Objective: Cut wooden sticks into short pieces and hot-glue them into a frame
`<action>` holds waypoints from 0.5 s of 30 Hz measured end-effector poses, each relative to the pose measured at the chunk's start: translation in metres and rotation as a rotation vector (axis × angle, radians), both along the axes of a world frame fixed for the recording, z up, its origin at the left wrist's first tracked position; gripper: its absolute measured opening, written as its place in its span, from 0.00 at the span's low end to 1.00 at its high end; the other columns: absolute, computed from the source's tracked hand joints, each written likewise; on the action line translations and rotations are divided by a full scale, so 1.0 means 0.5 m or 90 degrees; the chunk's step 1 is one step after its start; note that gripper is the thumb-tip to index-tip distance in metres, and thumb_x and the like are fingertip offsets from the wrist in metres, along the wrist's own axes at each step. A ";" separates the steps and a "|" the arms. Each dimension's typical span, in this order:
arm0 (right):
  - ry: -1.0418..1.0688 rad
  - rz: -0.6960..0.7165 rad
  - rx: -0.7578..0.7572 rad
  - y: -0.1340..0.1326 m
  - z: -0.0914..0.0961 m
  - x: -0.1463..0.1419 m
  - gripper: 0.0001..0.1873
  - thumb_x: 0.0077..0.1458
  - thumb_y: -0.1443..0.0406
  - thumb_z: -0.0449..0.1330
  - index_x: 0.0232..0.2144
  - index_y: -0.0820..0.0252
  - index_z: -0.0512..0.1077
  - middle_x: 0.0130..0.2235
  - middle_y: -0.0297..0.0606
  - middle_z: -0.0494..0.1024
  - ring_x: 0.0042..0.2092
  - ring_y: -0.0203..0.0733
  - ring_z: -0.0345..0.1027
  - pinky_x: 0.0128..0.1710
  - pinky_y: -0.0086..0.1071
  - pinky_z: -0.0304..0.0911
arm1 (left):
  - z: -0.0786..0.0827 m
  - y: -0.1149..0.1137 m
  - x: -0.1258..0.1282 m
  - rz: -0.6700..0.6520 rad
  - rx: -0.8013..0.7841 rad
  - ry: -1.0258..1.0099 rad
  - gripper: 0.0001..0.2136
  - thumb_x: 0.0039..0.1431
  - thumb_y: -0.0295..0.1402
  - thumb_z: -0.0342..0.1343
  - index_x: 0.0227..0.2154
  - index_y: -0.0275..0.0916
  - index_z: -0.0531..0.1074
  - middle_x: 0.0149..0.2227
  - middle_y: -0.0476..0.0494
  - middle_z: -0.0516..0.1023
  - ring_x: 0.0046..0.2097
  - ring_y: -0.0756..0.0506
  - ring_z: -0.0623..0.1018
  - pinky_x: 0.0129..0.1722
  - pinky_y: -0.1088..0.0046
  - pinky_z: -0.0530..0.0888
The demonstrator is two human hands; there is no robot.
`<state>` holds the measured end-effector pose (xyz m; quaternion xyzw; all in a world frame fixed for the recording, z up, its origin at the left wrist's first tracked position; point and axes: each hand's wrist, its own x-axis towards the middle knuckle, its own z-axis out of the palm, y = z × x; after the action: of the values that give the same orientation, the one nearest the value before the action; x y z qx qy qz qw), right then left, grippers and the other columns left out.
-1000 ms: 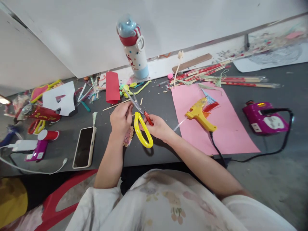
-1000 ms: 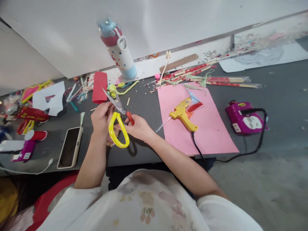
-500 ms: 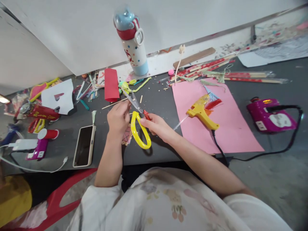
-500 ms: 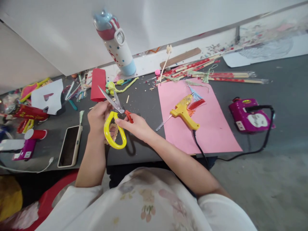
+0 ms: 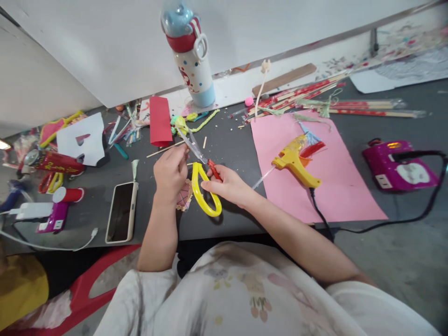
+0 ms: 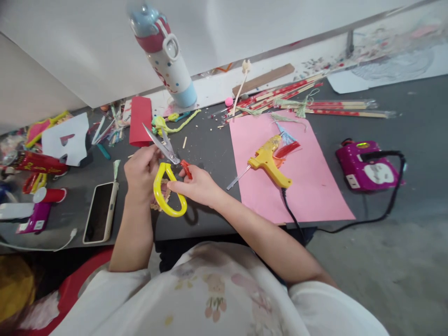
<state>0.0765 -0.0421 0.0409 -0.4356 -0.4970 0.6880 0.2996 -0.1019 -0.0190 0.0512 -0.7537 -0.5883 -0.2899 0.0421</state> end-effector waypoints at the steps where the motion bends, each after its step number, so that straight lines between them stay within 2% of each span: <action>1: 0.001 0.001 0.002 0.000 0.000 0.000 0.23 0.42 0.51 0.63 0.33 0.59 0.63 0.22 0.24 0.59 0.25 0.30 0.52 0.26 0.28 0.53 | 0.000 0.000 0.000 0.001 0.000 0.001 0.13 0.60 0.28 0.46 0.43 0.44 0.74 0.33 0.49 0.77 0.37 0.49 0.76 0.37 0.74 0.69; 5: -0.004 0.000 0.020 -0.001 -0.005 -0.002 0.22 0.42 0.51 0.63 0.33 0.59 0.62 0.23 0.25 0.60 0.25 0.30 0.54 0.26 0.27 0.52 | 0.002 0.003 -0.001 0.006 -0.004 0.018 0.12 0.62 0.31 0.46 0.42 0.44 0.74 0.34 0.48 0.78 0.38 0.48 0.76 0.38 0.73 0.70; 8: -0.015 -0.004 0.018 0.000 -0.010 -0.005 0.22 0.42 0.51 0.63 0.33 0.59 0.62 0.23 0.25 0.61 0.25 0.31 0.54 0.26 0.27 0.53 | 0.015 0.004 0.005 0.011 0.017 0.027 0.11 0.64 0.34 0.47 0.40 0.44 0.74 0.37 0.46 0.79 0.41 0.46 0.76 0.43 0.70 0.70; 12: -0.008 -0.020 0.000 0.002 -0.010 -0.006 0.22 0.43 0.50 0.62 0.32 0.59 0.63 0.24 0.26 0.63 0.25 0.31 0.55 0.26 0.27 0.53 | 0.055 -0.017 0.032 0.026 0.069 -0.095 0.13 0.66 0.36 0.44 0.41 0.42 0.74 0.40 0.45 0.79 0.46 0.46 0.75 0.51 0.66 0.68; 15: -0.001 -0.022 -0.001 0.002 -0.004 -0.004 0.20 0.44 0.51 0.61 0.30 0.59 0.63 0.23 0.26 0.63 0.24 0.31 0.55 0.25 0.27 0.52 | 0.099 -0.047 0.065 -0.024 0.027 -0.193 0.14 0.67 0.38 0.43 0.41 0.43 0.73 0.37 0.47 0.78 0.43 0.48 0.76 0.49 0.68 0.71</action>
<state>0.0745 -0.0409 0.0390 -0.4448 -0.4893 0.6828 0.3106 -0.0693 -0.0424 0.1006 -0.7110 -0.5677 -0.4133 -0.0366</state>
